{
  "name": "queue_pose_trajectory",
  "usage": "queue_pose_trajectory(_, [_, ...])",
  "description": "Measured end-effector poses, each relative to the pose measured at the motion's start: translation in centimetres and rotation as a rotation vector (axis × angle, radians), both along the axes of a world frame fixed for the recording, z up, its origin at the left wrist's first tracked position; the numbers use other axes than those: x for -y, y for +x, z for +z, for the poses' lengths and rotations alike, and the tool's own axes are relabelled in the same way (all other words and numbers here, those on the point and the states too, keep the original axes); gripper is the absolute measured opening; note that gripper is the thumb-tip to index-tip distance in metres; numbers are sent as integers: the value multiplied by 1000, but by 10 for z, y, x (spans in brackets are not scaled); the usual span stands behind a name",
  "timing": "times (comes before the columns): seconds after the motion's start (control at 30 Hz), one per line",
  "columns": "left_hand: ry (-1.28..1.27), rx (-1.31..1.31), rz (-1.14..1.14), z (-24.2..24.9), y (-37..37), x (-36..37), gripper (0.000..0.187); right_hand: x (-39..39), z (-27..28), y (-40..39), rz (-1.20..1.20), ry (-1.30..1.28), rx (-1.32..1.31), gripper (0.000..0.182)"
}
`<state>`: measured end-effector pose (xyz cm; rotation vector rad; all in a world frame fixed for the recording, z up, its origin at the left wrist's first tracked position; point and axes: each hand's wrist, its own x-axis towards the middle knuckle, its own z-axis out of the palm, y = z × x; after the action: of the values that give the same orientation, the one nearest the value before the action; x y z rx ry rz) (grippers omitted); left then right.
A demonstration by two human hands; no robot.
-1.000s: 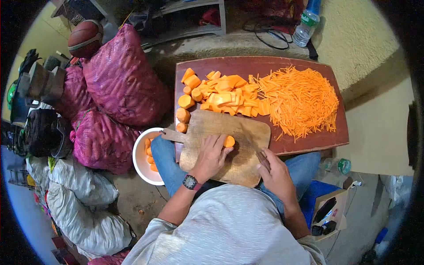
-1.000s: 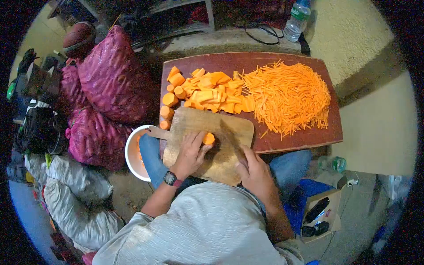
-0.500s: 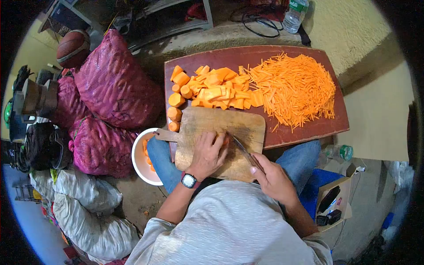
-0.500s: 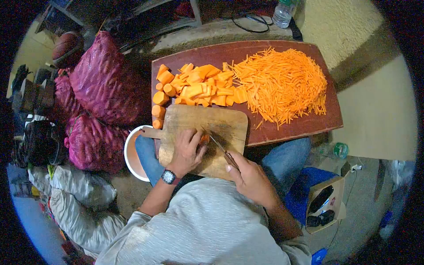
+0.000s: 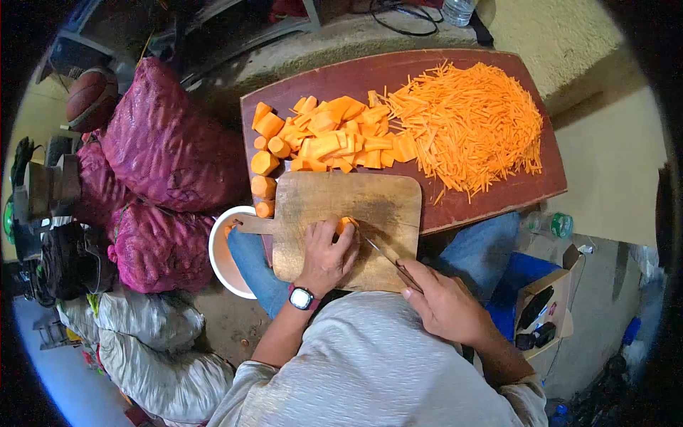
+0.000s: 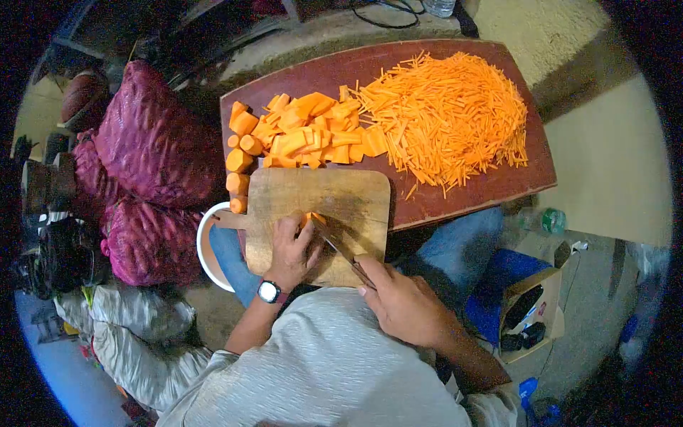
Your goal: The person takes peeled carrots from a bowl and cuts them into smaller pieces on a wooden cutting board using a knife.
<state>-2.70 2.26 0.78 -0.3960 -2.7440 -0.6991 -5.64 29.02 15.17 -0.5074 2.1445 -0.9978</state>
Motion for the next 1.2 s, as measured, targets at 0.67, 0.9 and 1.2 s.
queue_pose_trajectory(0.67, [104,17,7,-2,-4,1,47,26,-48,-38,4,-127,40,47])
queue_pose_trajectory(0.9, [105,41,-2,-1,-2,2,46,5,-9,-22,26,-35,95,48])
queue_pose_trajectory(1.2, [128,18,-4,-1,-1,1,48,37,-48,-28,42,-13,64,51])
